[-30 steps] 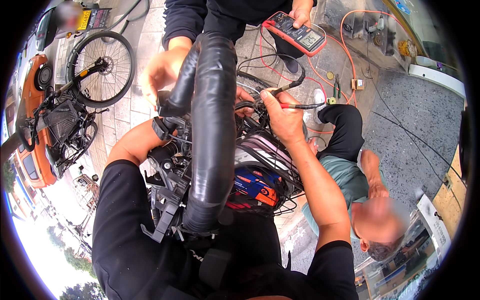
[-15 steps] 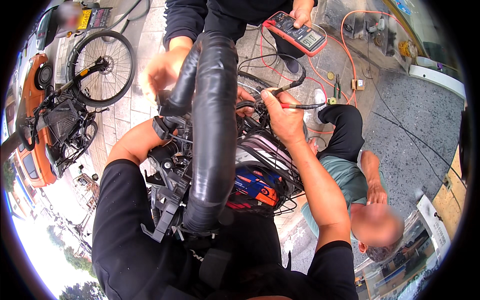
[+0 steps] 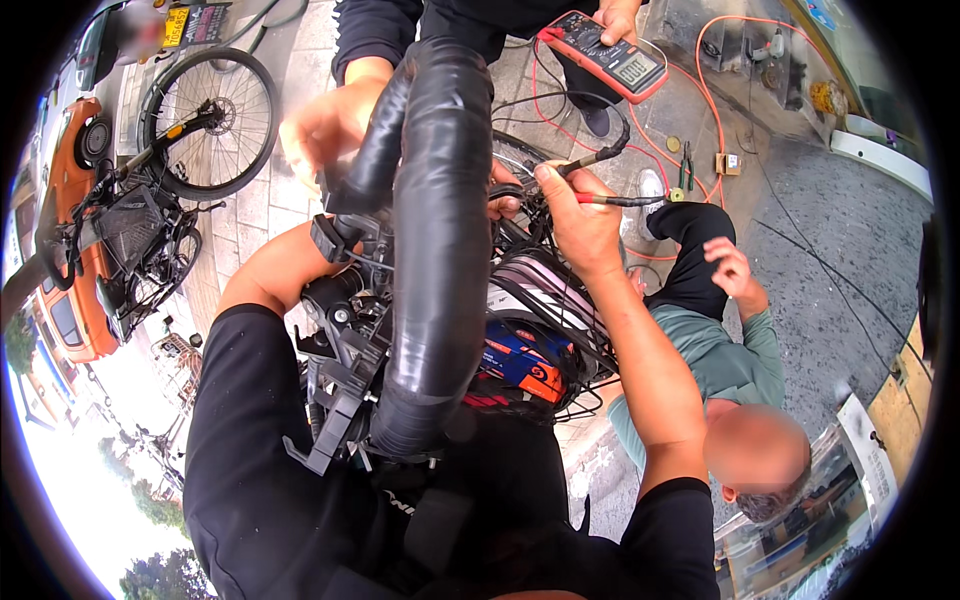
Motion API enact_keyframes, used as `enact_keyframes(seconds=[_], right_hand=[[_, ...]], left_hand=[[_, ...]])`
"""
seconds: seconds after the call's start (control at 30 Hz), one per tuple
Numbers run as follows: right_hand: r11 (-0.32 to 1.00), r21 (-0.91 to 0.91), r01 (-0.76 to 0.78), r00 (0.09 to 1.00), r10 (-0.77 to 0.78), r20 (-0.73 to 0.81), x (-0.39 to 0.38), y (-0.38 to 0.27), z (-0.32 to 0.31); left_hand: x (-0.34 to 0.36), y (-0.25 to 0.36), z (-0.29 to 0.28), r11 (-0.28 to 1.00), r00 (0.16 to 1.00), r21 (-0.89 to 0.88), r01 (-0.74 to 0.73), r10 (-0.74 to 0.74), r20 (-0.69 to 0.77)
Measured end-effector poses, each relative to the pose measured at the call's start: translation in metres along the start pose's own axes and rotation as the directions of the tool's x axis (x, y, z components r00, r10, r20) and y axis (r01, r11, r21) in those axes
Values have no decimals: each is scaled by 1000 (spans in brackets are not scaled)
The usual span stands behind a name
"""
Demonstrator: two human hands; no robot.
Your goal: The person holds a multimeter and tests electrical connections on a bicycle's handlebar assembly. Another person assists by holding the multimeter probes to the wiring while the camera wearer manipulates the components.
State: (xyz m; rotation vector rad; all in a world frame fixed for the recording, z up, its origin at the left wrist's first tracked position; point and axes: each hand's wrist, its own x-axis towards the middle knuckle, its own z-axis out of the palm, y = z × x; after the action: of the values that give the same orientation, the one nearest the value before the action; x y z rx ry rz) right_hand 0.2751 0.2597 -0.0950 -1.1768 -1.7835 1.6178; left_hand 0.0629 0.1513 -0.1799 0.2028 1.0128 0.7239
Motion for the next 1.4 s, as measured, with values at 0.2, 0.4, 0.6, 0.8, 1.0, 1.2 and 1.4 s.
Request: enact_keyframes(seconds=[0.2,0.4,0.6,0.8,1.0,1.2,1.4], right_hand=[[1000,28,-15,1000,15,8,-1,-1,-1],[999,36,-37,999,37,8,-3,-8,1],[999,-48,21,1000,-21,-5,-2,3,0],[999,-20,48,999,-48,-17,-1,-3,2],[994,-68,89,996,-89,7,-2,1,0],[998,-36,45,999,-45,23,-3,-9,-1],[998,-47,37,998,-34,59,-4,-16,-1]], left_hand=[[-7,5,9,999,1000,-22,-28,27,-15],[-6,2,6,995,995,-26,-95,96,39],[-4,7,8,998,997,19,-61,60,54],[-7,5,13,994,995,-38,-99,100,21],[-7,5,13,994,995,-32,-101,102,19],[-7,7,13,996,996,-16,-90,90,24],[-4,-1,9,987,987,-51,-150,152,50]])
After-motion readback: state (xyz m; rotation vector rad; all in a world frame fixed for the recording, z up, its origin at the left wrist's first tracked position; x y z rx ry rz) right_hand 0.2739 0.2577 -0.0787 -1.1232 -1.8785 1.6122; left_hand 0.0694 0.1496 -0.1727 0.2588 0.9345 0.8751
